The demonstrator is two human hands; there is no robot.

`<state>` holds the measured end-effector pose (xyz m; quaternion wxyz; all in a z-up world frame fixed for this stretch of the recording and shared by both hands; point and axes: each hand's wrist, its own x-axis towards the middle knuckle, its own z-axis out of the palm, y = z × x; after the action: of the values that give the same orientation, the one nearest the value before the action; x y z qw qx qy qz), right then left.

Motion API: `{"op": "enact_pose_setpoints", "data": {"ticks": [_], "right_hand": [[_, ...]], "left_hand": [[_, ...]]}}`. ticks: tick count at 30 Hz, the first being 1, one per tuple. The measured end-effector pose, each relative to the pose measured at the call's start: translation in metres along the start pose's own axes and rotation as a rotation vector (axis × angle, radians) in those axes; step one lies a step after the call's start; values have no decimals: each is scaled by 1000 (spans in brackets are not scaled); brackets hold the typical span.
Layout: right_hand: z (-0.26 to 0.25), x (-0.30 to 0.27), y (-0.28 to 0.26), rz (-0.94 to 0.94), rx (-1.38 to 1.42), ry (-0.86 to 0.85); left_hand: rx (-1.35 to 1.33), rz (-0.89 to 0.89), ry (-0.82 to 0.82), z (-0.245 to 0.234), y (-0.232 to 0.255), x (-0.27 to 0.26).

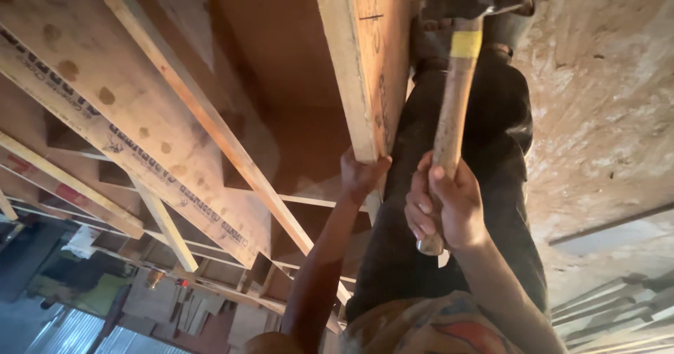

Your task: The person hammers nails into a wooden frame using a hammer. They repeatedly position nails and strike them to secure wooden planks to a larger structure.

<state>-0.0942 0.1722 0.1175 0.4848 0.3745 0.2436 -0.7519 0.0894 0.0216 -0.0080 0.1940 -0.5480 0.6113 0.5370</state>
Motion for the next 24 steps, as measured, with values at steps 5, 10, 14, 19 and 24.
{"op": "enact_pose_setpoints", "data": {"ticks": [5,10,14,19,24], "right_hand": [[7,6,10,-88,-37,43],[4,5,-2,13,-310,5],[-13,-8,-6,-299,26,-53],[-6,3,22,228,-271,260],[-7,10,2,-326,35,-31]], "left_hand": [[129,34,41,2,6,-4],[25,115,23,-1,8,1],[-10,-136,47,6,-3,-3],[-11,122,50,6,-9,4],[4,-38,37,3,-8,2]]}}
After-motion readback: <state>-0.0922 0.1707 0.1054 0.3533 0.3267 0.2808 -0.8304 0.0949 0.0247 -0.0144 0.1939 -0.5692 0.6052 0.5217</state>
